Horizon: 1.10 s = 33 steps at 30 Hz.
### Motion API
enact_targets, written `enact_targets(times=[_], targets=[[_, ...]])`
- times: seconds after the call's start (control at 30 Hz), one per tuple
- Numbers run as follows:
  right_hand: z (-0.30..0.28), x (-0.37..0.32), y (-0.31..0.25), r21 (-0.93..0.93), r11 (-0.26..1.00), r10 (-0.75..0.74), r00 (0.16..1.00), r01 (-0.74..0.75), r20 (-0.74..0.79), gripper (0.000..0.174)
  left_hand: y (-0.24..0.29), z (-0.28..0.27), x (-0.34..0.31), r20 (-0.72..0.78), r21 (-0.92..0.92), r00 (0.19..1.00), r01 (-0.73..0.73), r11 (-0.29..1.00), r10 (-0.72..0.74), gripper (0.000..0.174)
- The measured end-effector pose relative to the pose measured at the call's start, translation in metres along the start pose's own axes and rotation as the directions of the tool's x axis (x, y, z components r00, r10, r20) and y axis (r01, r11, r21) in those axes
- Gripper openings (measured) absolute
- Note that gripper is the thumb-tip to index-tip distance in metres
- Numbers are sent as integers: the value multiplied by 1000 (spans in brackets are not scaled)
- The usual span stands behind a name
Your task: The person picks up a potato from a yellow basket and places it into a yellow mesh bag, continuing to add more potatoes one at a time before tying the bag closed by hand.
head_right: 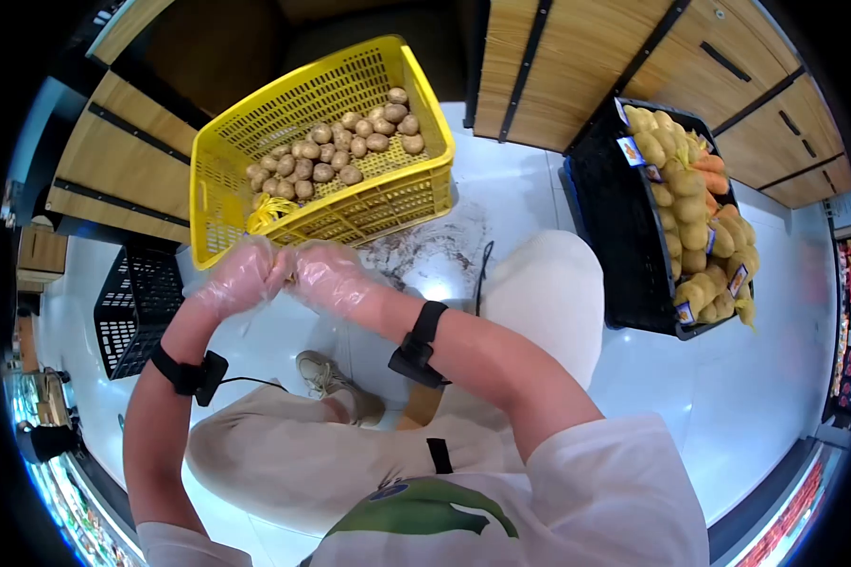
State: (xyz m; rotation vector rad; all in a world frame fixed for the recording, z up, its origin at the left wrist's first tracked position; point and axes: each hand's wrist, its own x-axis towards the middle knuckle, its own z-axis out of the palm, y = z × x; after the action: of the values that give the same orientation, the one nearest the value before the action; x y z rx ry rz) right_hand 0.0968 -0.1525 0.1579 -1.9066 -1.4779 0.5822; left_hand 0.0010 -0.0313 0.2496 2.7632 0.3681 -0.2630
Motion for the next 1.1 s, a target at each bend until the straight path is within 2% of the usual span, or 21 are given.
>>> enact_targets(times=[0.07, 0.1, 0.13, 0.17, 0.2, 0.27, 0.33, 0.4, 0.47, 0.53, 0.57, 0.6, 0.63, 0.67, 0.7, 0.73, 0.8, 0.83, 0.97, 1.03, 1.1], targets=[[2, 11, -4, 90, 996, -31, 999, 28, 32, 41, -3, -14, -2, 80, 19, 995, 65, 998, -66, 47], [3, 14, -6, 84, 996, -41, 999, 38, 36, 41, -8, -15, -4, 66, -22, 996, 59, 998, -58, 49], [4, 17, -8, 75, 997, 6, 995, -13, 102, 44, -16, -13, -5, 53, -25, 997, 64, 998, -63, 49], [6, 20, -9, 62, 996, 57, 984, -68, 167, 47, -27, -5, -4, 14, -34, 1000, -15, 999, 16, 47], [9, 21, -6, 52, 997, 52, 984, -61, 172, 47, -37, 2, -3, -28, -39, 995, -93, 995, 92, 46], [18, 22, 1, -79, 993, -60, 966, 83, 251, 50, -56, 21, -3, -28, -113, 998, -65, 992, 62, 45], [32, 31, 9, -74, 995, -37, 952, 62, 302, 51, -73, 40, -1, -20, -194, 999, -31, 981, 28, 44], [45, 34, 21, -105, 992, -24, 909, 74, 416, 48, -89, 61, 2, 51, -352, 998, -11, 936, 31, 41], [56, 36, 33, -111, 991, -22, 892, 80, 452, 46, -104, 88, 4, 53, -395, 998, 1, 919, 21, 37], [65, 38, 41, -111, 990, -26, 878, 90, 479, 45, -112, 111, 8, -11, -397, 996, -86, 914, 89, 34], [73, 41, 45, -169, 985, 57, 880, 27, 471, 45, -122, 124, 9, -15, -428, 987, -151, 891, 160, 29], [82, 42, 49, -224, 974, 140, 876, -37, 462, 45, -128, 135, 8, -5, -449, 989, -131, 884, 145, 29], [94, 42, 59, -77, 995, 84, 916, -59, 392, 53, -132, 145, 6, -75, -428, 990, -140, 893, 120, 31], [104, 39, 68, -71, 996, 86, 904, -62, 418, 53, -136, 155, 4, -146, -402, 985, -145, 904, 93, 33], [111, 39, 70, -131, 986, 145, 923, -105, 357, 55, -143, 169, 3, -188, -261, 962, -242, 935, 196, 34], [115, 41, 70, -188, 971, 196, 935, -145, 294, 57, -147, 177, 2, -182, -278, 968, -219, 935, 172, 34], [121, 46, 73, -228, 967, 192, 911, -113, 366, 57, -151, 190, 2, -97, -577, 995, -32, 816, -29, 33], [126, 45, 76, -256, 959, 205, 914, -117, 350, 56, -153, 191, 1, -192, -532, 981, -138, 835, 39, 35], [144, 46, 92, -229, 970, 163, 926, -87, 341, 55, -162, 206, -3, -171, -633, 985, -85, 769, -33, 38], [146, 49, 87, -185, 979, 148, 913, -81, 381, 51, -165, 205, -5, -171, -755, 985, -117, 645, -21, 37], [143, 54, 79, -159, 984, 136, 904, -77, 406, 47, -166, 215, -5, -164, -756, 985, -96, 648, -45, 36]])
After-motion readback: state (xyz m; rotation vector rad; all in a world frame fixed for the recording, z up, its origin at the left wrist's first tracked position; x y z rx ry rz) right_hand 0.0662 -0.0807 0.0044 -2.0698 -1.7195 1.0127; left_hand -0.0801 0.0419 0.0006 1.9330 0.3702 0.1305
